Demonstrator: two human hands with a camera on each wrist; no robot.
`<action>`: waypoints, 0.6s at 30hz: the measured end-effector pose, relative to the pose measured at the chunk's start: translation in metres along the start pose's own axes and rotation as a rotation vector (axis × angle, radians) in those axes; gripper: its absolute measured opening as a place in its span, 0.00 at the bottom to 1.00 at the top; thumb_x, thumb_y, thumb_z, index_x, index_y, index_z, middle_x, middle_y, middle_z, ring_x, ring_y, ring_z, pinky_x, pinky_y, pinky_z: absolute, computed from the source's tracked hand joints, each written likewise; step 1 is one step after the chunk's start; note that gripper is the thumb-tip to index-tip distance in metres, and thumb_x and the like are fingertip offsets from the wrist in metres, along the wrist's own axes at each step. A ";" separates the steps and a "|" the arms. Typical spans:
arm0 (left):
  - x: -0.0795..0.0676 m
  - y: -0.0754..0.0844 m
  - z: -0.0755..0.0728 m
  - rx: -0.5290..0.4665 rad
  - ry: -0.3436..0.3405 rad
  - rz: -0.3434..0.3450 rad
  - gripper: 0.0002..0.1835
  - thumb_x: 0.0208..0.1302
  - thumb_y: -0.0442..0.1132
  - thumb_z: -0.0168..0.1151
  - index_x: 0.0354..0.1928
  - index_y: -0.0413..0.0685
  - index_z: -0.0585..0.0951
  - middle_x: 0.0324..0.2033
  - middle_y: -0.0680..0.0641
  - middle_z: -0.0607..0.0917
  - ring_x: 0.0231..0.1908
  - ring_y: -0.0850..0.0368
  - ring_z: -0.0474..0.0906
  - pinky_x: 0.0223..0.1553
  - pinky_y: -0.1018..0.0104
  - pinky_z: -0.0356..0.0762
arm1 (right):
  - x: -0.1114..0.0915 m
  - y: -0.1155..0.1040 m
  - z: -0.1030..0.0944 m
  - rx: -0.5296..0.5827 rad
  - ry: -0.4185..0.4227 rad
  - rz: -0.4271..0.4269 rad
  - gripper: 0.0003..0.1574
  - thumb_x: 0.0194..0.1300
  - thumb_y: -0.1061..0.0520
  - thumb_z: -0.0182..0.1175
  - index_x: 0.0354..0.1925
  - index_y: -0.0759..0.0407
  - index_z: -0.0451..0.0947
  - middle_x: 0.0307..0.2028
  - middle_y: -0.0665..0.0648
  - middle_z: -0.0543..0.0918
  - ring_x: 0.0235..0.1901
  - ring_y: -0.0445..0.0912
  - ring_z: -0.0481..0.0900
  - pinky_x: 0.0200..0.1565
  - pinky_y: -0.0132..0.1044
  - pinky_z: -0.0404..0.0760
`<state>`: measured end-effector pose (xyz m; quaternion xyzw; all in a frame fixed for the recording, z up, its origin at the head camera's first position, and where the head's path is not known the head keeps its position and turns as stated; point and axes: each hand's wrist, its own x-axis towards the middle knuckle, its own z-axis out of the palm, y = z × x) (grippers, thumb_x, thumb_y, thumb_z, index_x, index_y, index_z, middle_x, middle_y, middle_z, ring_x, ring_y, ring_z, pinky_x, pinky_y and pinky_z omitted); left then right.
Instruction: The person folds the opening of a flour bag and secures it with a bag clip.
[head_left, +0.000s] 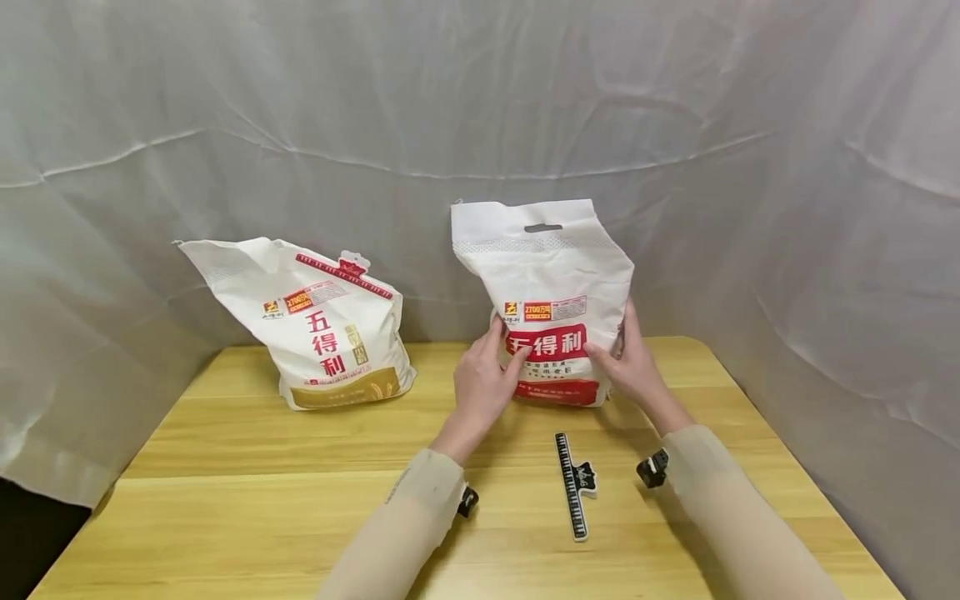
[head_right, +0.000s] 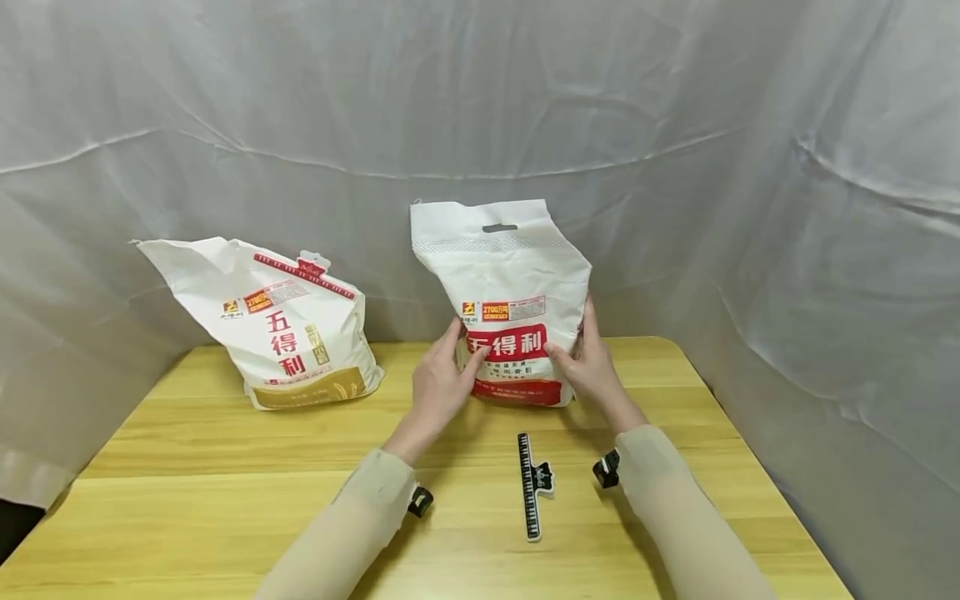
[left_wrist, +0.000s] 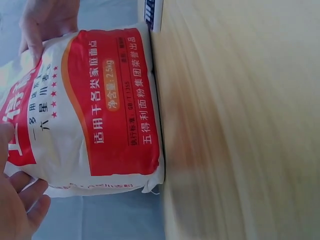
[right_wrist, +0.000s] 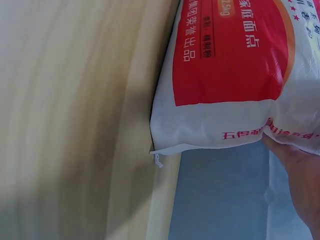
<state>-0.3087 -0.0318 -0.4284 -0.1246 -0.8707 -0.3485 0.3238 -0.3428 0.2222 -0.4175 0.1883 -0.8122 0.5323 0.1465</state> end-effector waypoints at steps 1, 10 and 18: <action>0.000 -0.002 -0.001 0.010 0.021 -0.001 0.38 0.71 0.54 0.67 0.73 0.37 0.71 0.62 0.40 0.83 0.56 0.42 0.84 0.54 0.48 0.83 | 0.003 0.001 0.002 0.006 -0.011 0.005 0.69 0.69 0.60 0.68 0.84 0.32 0.30 0.78 0.68 0.58 0.72 0.67 0.64 0.67 0.67 0.68; -0.003 -0.016 -0.012 0.043 0.160 -0.028 0.37 0.65 0.54 0.73 0.70 0.40 0.76 0.48 0.38 0.90 0.39 0.42 0.88 0.39 0.47 0.85 | 0.024 -0.003 0.022 0.072 -0.093 0.027 0.70 0.68 0.59 0.69 0.84 0.32 0.29 0.81 0.65 0.51 0.77 0.65 0.56 0.70 0.68 0.62; -0.001 -0.028 -0.024 0.038 0.199 -0.062 0.36 0.63 0.53 0.75 0.68 0.40 0.78 0.49 0.38 0.89 0.37 0.42 0.87 0.37 0.46 0.85 | 0.036 -0.004 0.041 0.114 -0.124 0.040 0.69 0.68 0.61 0.68 0.83 0.31 0.31 0.81 0.63 0.51 0.76 0.64 0.57 0.68 0.67 0.67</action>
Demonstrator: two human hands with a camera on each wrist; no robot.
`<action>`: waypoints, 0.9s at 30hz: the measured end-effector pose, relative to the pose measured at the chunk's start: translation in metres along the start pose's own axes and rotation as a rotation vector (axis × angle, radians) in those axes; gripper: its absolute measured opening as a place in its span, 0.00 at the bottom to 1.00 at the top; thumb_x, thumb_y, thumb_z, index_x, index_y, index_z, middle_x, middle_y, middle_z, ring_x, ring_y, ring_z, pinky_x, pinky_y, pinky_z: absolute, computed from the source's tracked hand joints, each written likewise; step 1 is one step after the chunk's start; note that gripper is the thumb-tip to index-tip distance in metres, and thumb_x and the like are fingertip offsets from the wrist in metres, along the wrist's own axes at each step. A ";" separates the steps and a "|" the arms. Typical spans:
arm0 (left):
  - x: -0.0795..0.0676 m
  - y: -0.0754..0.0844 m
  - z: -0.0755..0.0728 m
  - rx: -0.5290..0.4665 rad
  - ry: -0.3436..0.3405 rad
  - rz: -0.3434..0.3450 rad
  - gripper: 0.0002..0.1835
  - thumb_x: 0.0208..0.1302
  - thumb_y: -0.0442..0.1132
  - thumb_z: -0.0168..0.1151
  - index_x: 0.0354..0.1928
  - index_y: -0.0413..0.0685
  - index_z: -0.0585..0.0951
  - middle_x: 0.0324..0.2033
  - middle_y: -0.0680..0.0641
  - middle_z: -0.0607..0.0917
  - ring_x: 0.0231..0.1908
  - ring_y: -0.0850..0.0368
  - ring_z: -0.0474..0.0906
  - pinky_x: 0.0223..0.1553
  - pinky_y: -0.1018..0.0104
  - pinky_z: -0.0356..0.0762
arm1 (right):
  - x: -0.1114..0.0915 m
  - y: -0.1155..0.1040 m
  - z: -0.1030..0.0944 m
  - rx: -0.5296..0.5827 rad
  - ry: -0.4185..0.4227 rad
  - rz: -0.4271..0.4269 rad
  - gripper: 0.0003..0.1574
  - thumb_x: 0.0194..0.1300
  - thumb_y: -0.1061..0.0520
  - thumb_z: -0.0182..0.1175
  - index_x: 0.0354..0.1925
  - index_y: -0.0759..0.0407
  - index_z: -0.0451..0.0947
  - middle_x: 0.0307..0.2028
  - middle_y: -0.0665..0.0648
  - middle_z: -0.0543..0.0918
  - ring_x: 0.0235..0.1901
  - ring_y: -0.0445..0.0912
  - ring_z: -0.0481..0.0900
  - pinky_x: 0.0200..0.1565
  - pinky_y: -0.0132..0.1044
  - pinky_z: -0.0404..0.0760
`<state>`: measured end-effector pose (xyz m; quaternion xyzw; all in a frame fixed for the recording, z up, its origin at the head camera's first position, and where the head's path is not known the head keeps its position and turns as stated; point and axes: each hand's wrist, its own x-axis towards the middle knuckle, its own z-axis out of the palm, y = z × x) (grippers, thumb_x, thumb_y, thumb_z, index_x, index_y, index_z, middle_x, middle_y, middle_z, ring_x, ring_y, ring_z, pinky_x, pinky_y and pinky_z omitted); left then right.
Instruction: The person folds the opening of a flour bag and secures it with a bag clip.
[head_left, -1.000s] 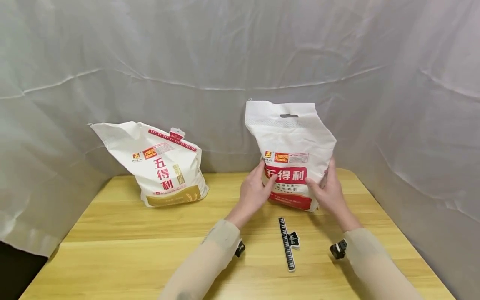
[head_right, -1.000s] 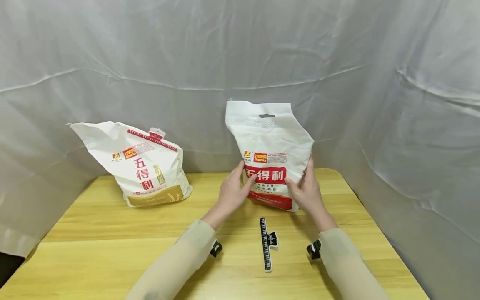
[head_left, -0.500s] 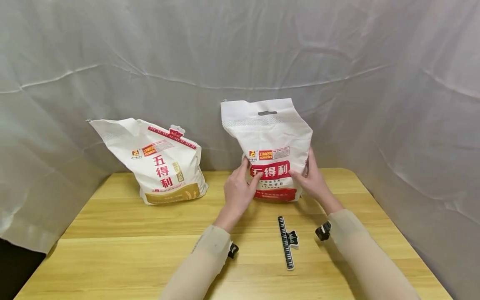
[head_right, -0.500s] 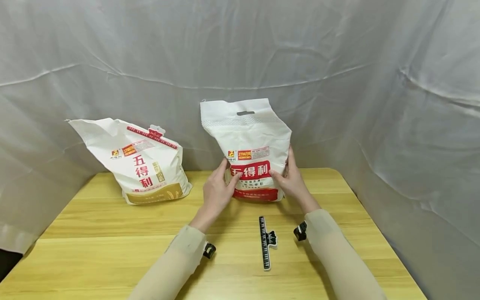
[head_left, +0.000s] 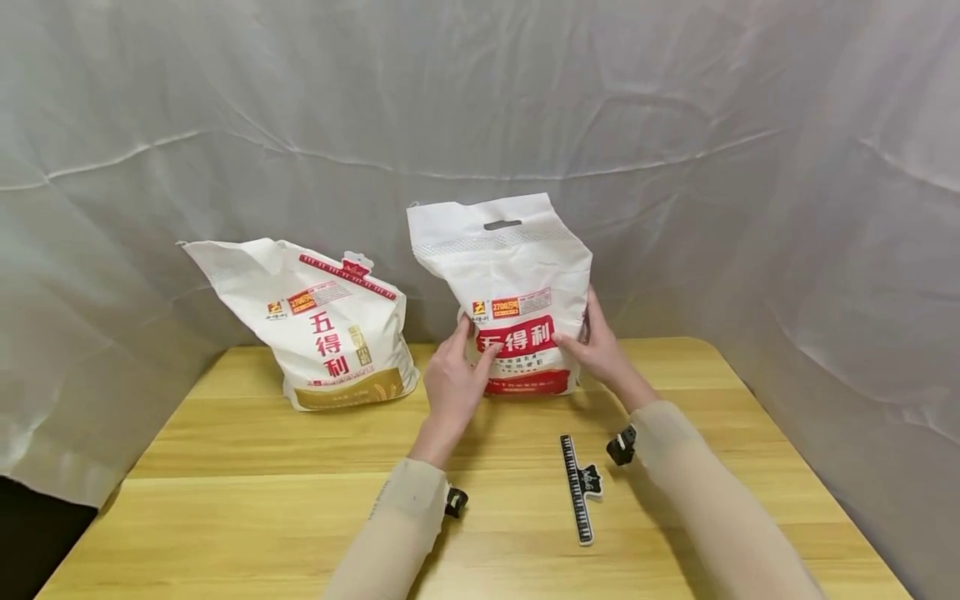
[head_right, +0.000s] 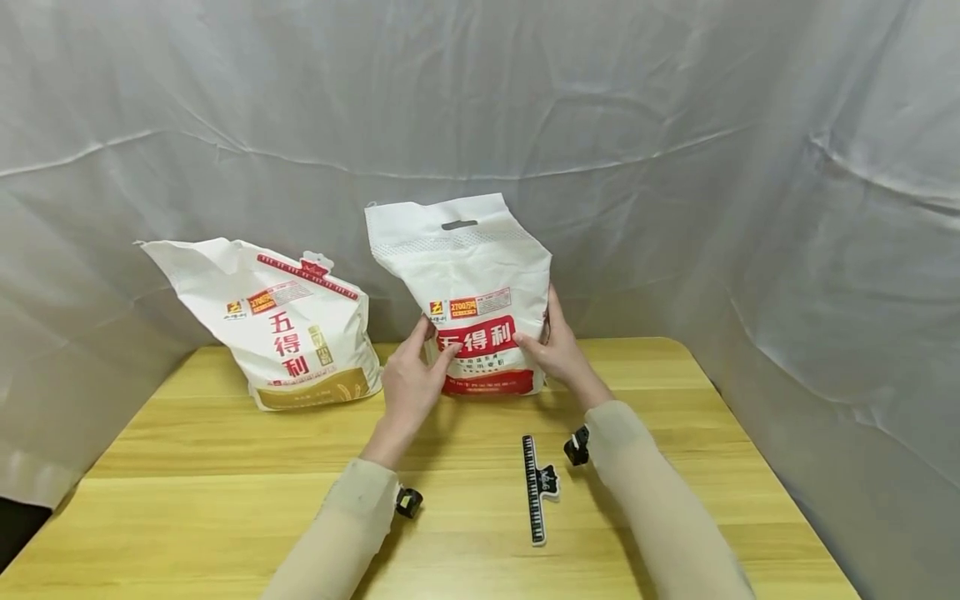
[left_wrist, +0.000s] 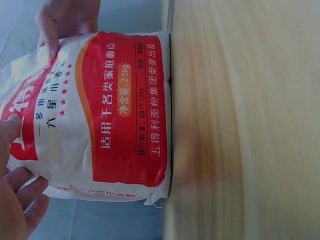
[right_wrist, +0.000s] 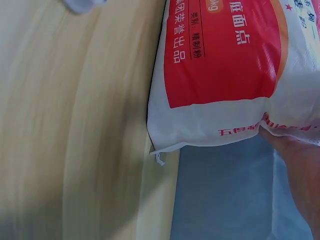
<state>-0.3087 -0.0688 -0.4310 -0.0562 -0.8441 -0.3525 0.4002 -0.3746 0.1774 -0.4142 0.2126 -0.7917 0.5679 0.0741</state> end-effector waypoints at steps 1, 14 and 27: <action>0.001 -0.001 -0.002 0.001 0.004 -0.003 0.36 0.63 0.53 0.75 0.67 0.40 0.79 0.50 0.38 0.89 0.37 0.42 0.87 0.37 0.46 0.85 | 0.002 0.000 0.002 0.009 -0.003 -0.005 0.69 0.68 0.61 0.68 0.84 0.31 0.31 0.81 0.63 0.51 0.76 0.64 0.57 0.68 0.67 0.68; 0.007 -0.017 -0.017 -0.025 -0.003 -0.054 0.37 0.61 0.51 0.77 0.68 0.40 0.79 0.54 0.40 0.88 0.41 0.41 0.87 0.40 0.45 0.85 | 0.011 -0.006 0.025 0.081 -0.009 0.002 0.70 0.66 0.65 0.68 0.84 0.36 0.33 0.77 0.67 0.60 0.70 0.66 0.68 0.60 0.62 0.78; 0.008 -0.016 -0.020 -0.085 -0.058 -0.063 0.37 0.61 0.48 0.78 0.69 0.39 0.78 0.58 0.40 0.86 0.54 0.40 0.85 0.53 0.45 0.83 | 0.005 -0.025 0.014 0.210 0.244 0.050 0.41 0.74 0.63 0.62 0.78 0.63 0.59 0.73 0.68 0.69 0.71 0.59 0.69 0.71 0.45 0.71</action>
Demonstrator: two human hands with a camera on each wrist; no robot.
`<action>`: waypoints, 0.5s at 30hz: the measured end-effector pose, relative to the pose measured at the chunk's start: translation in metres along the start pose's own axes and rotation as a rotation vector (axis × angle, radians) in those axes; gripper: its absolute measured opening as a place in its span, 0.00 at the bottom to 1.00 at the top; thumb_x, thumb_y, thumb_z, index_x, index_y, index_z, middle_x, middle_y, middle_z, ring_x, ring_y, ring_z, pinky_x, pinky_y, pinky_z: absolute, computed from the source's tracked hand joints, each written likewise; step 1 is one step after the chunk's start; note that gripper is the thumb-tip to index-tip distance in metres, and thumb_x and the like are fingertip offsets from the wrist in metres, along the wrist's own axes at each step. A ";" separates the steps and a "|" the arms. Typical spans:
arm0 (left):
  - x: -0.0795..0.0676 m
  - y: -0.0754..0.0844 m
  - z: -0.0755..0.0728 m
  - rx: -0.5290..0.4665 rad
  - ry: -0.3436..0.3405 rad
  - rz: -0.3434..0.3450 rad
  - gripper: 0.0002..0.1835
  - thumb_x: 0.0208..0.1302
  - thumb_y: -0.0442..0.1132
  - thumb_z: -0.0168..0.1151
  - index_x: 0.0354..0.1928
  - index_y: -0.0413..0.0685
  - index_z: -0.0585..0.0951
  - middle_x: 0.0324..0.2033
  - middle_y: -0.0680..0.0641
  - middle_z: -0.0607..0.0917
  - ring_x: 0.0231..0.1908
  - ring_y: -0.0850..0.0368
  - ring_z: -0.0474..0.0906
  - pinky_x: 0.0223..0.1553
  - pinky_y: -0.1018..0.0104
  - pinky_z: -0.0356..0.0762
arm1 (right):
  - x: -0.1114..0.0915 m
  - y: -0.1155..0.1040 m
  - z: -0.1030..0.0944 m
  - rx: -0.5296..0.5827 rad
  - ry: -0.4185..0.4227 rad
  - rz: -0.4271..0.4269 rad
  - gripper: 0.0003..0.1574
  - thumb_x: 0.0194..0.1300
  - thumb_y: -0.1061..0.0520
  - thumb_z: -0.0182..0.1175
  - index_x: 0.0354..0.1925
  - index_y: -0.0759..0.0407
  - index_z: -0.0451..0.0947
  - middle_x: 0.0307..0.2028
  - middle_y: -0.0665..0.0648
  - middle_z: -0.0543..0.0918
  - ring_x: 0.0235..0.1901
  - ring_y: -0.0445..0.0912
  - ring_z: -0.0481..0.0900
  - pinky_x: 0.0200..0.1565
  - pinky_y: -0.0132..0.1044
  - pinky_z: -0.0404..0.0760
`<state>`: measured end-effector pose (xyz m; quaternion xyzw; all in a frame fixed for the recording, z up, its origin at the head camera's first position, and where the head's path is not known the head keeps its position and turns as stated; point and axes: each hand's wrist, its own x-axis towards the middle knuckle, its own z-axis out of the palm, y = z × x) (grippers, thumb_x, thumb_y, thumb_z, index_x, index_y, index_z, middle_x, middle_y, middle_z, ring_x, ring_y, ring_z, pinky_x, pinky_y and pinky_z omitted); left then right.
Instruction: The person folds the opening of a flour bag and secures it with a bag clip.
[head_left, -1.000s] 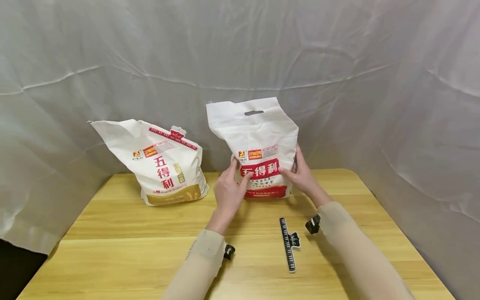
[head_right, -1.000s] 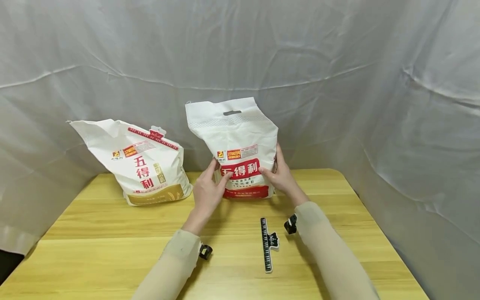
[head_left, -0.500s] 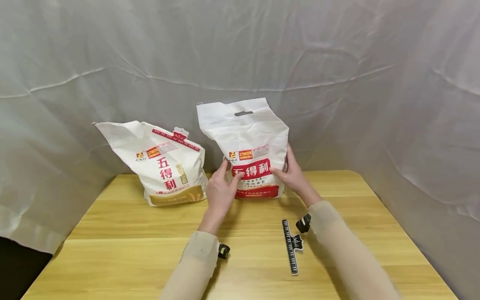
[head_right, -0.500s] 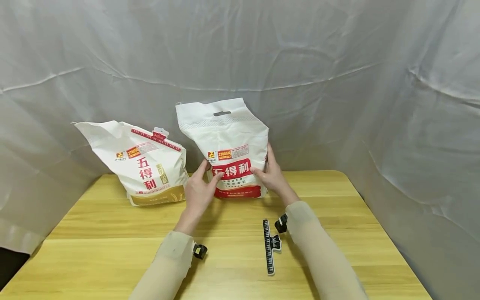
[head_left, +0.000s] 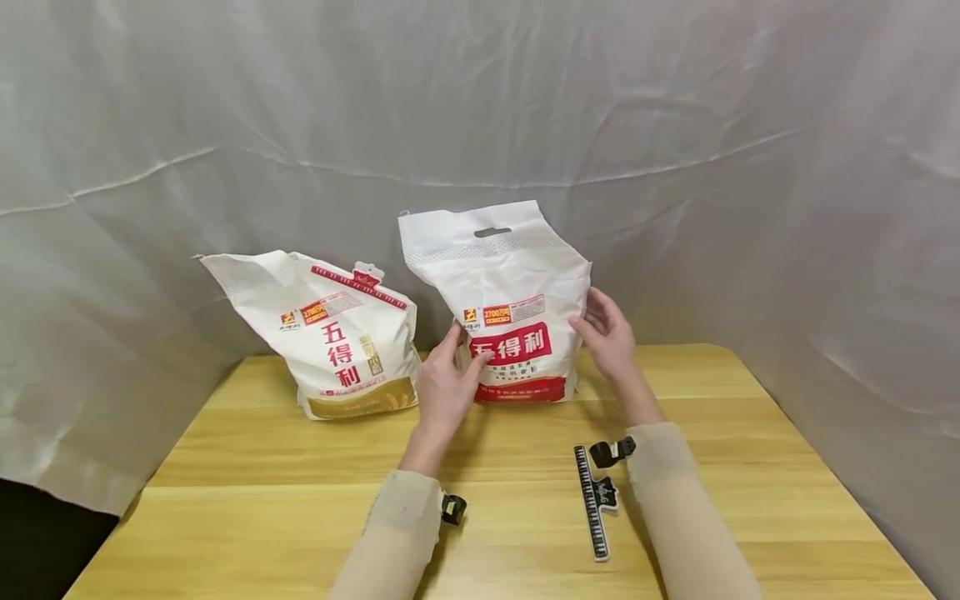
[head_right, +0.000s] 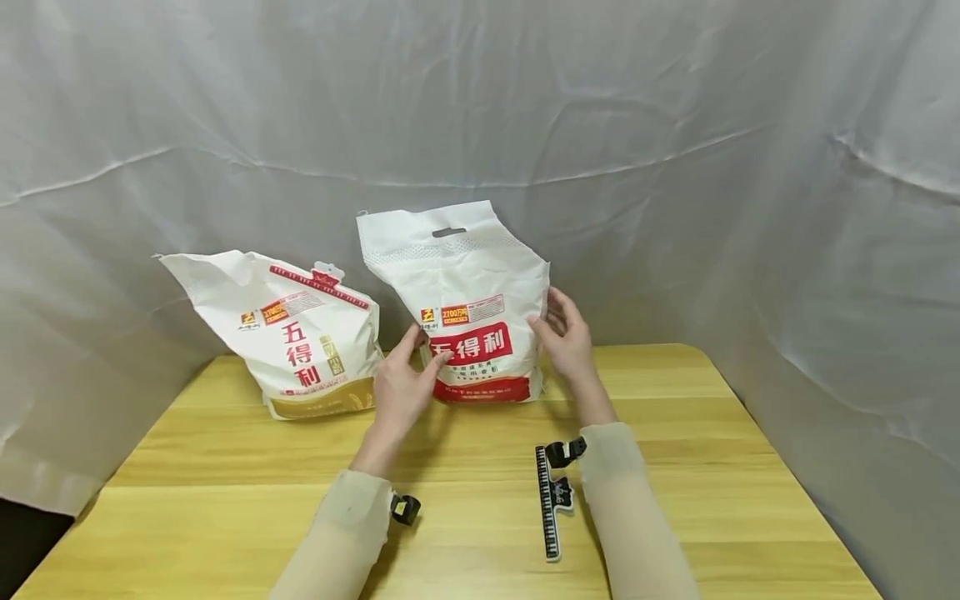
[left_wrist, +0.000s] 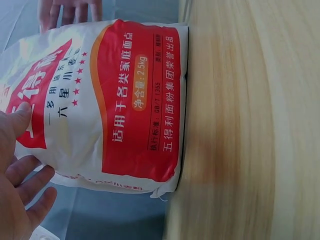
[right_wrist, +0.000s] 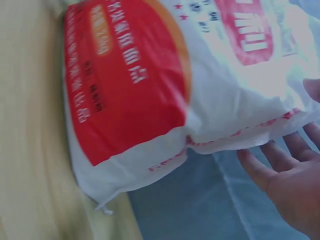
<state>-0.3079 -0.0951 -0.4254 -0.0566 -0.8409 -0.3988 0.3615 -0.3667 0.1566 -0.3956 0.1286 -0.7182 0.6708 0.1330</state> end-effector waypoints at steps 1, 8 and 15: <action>0.000 0.001 0.001 -0.003 -0.004 0.001 0.38 0.61 0.48 0.78 0.69 0.39 0.77 0.58 0.40 0.86 0.55 0.40 0.84 0.53 0.45 0.83 | 0.000 -0.002 -0.002 0.013 0.019 -0.021 0.39 0.74 0.65 0.62 0.77 0.65 0.61 0.72 0.68 0.70 0.71 0.59 0.70 0.71 0.43 0.71; 0.000 0.000 0.005 0.007 0.003 0.000 0.40 0.59 0.48 0.79 0.70 0.41 0.76 0.61 0.41 0.84 0.59 0.42 0.82 0.57 0.46 0.81 | 0.001 -0.015 -0.008 0.045 0.072 -0.065 0.35 0.75 0.63 0.61 0.76 0.59 0.66 0.71 0.64 0.73 0.69 0.54 0.73 0.65 0.32 0.75; 0.005 -0.001 0.002 -0.029 0.134 0.072 0.47 0.58 0.46 0.80 0.76 0.41 0.67 0.70 0.40 0.73 0.67 0.43 0.73 0.64 0.46 0.76 | 0.006 -0.022 -0.002 0.085 0.211 -0.099 0.28 0.72 0.60 0.66 0.68 0.58 0.77 0.59 0.61 0.83 0.58 0.46 0.81 0.60 0.30 0.79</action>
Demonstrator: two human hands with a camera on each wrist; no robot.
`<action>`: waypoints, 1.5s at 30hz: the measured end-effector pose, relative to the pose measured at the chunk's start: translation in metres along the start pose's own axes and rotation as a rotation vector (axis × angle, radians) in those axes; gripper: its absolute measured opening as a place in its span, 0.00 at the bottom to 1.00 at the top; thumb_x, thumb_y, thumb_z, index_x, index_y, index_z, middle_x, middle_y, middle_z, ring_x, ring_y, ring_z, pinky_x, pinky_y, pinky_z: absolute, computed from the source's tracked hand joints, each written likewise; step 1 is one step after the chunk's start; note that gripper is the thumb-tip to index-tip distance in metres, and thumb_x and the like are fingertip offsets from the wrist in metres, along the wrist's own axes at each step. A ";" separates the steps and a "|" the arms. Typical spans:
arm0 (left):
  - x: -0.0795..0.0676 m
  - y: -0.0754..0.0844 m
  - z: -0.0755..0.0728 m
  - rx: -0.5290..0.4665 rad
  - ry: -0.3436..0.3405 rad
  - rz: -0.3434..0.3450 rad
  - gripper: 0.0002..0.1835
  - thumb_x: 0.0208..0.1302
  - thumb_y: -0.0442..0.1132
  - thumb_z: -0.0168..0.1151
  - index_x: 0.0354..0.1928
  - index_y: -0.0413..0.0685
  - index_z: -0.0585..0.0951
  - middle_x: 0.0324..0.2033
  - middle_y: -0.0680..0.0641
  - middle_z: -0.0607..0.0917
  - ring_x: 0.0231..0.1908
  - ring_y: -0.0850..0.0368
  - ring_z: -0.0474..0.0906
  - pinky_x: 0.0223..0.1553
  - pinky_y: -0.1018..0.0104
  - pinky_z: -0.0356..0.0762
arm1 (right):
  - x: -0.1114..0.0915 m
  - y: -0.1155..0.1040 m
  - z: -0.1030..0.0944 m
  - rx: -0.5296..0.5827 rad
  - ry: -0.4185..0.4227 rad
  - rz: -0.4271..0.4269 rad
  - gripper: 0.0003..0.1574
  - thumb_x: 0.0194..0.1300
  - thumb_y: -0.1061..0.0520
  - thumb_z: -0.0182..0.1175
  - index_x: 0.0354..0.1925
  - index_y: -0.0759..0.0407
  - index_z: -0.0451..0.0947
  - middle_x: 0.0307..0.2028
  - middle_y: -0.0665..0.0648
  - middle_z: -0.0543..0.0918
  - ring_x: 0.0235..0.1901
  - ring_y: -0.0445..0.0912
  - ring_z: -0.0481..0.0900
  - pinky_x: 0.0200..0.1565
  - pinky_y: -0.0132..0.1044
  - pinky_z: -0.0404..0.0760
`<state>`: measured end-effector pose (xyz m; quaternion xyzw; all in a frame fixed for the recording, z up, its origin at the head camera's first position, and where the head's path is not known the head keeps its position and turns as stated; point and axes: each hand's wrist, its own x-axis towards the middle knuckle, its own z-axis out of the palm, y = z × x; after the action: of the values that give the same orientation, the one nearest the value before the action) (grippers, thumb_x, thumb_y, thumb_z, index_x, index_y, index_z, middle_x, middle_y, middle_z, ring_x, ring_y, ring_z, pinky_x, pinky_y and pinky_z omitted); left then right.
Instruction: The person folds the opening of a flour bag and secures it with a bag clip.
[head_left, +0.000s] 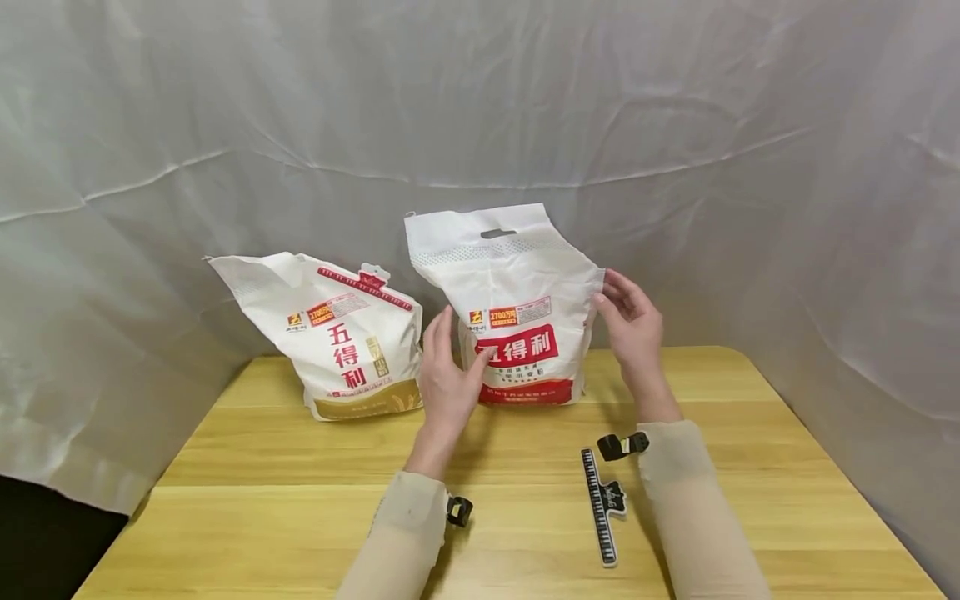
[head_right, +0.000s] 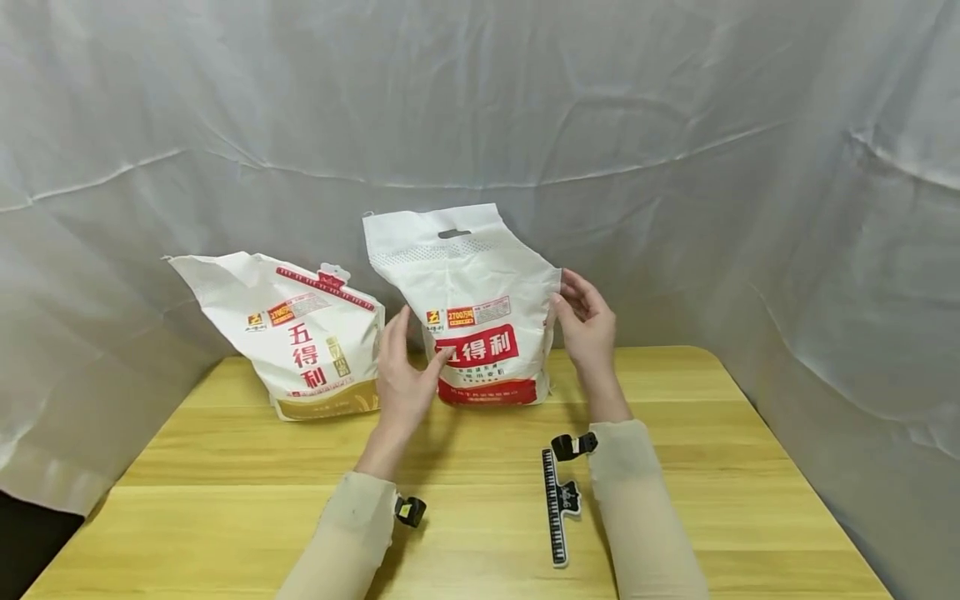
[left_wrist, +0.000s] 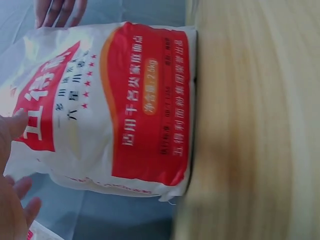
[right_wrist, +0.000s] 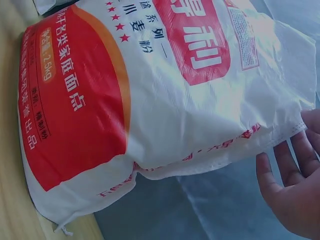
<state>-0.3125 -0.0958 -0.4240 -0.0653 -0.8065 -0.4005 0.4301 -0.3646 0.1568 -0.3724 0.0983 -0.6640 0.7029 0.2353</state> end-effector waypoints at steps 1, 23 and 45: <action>0.001 0.001 -0.001 -0.005 0.027 0.015 0.48 0.58 0.45 0.80 0.76 0.41 0.66 0.71 0.40 0.72 0.69 0.43 0.71 0.66 0.45 0.73 | 0.000 0.000 0.001 -0.012 0.012 0.002 0.28 0.71 0.59 0.67 0.67 0.58 0.78 0.58 0.60 0.84 0.56 0.46 0.81 0.59 0.30 0.79; 0.080 0.043 0.000 0.018 0.104 0.364 0.36 0.63 0.42 0.75 0.72 0.43 0.74 0.72 0.44 0.73 0.71 0.47 0.69 0.71 0.49 0.64 | 0.011 0.001 0.012 -0.023 0.135 -0.116 0.19 0.66 0.60 0.72 0.50 0.73 0.84 0.36 0.43 0.84 0.37 0.40 0.80 0.42 0.25 0.80; 0.153 0.061 0.010 -0.010 -0.197 0.448 0.33 0.67 0.44 0.73 0.71 0.44 0.76 0.68 0.45 0.79 0.70 0.46 0.70 0.75 0.60 0.58 | 0.007 -0.003 0.015 0.000 0.121 -0.131 0.17 0.64 0.65 0.73 0.48 0.73 0.82 0.37 0.51 0.84 0.37 0.42 0.82 0.41 0.28 0.81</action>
<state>-0.3864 -0.0847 -0.2767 -0.2832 -0.8080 -0.2907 0.4271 -0.3721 0.1431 -0.3650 0.0988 -0.6410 0.6905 0.3203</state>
